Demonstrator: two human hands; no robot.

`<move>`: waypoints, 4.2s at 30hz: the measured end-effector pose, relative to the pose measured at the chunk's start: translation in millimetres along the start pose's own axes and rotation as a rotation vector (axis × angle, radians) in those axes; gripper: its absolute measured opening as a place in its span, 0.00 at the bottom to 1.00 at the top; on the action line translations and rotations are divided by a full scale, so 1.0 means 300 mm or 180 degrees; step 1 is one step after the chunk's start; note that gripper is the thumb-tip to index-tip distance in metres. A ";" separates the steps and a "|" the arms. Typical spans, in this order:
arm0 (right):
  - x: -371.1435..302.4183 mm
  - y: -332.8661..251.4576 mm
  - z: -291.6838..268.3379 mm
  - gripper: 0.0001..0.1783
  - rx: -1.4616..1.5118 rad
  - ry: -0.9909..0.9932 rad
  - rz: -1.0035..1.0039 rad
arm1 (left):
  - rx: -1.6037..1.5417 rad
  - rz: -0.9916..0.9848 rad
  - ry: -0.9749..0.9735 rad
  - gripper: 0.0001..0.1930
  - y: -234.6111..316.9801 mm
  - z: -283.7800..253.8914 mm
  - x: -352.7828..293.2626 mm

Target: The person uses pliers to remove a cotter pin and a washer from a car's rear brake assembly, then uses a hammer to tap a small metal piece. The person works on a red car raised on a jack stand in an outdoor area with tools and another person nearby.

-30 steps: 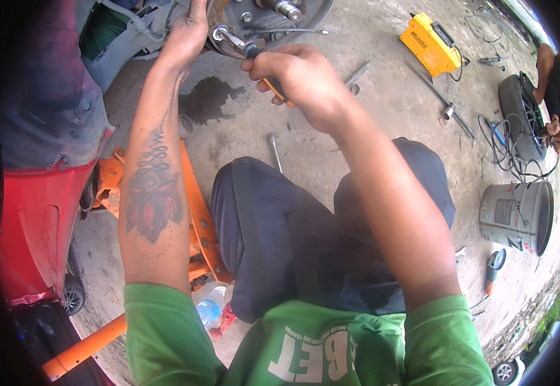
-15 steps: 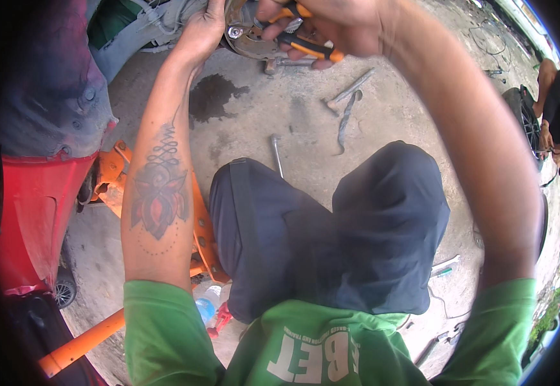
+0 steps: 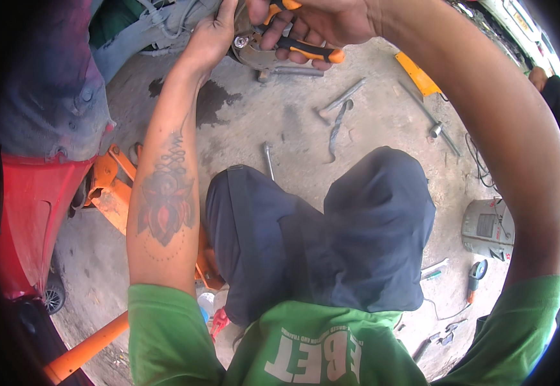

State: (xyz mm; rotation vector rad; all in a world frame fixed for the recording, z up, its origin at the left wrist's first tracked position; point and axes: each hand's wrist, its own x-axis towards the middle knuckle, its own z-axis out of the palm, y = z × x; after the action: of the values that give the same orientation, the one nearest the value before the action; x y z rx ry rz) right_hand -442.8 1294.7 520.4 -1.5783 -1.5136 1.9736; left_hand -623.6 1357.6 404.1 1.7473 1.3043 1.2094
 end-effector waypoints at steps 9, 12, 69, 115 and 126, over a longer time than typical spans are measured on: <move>-0.001 0.126 0.071 0.14 -0.0476 0.0859 -0.0957 | 0.0262 0.0008 0.0045 0.46 0.010 -0.005 -0.009; -0.036 0.191 0.049 0.15 -0.0982 0.0803 -0.0934 | 0.0343 -0.0280 -0.0029 0.46 0.009 -0.007 -0.006; -0.016 0.348 0.196 0.22 -0.0595 0.1994 -0.1873 | -0.0345 -0.0879 -0.0238 0.44 0.096 0.015 -0.066; -0.033 0.278 0.007 0.16 -0.0098 0.0479 -0.0960 | -0.0022 -0.0555 0.0070 0.47 0.084 0.005 -0.070; -0.009 0.215 0.041 0.19 -0.0478 0.0550 -0.0879 | -0.0203 -0.0226 -0.0139 0.43 0.061 -0.006 -0.053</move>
State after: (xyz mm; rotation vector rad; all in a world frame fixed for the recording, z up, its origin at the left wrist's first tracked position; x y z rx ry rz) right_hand -424.8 1256.3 470.1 -1.4571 -1.7345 1.5685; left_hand -619.8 1336.7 416.2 1.6596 1.2777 1.1545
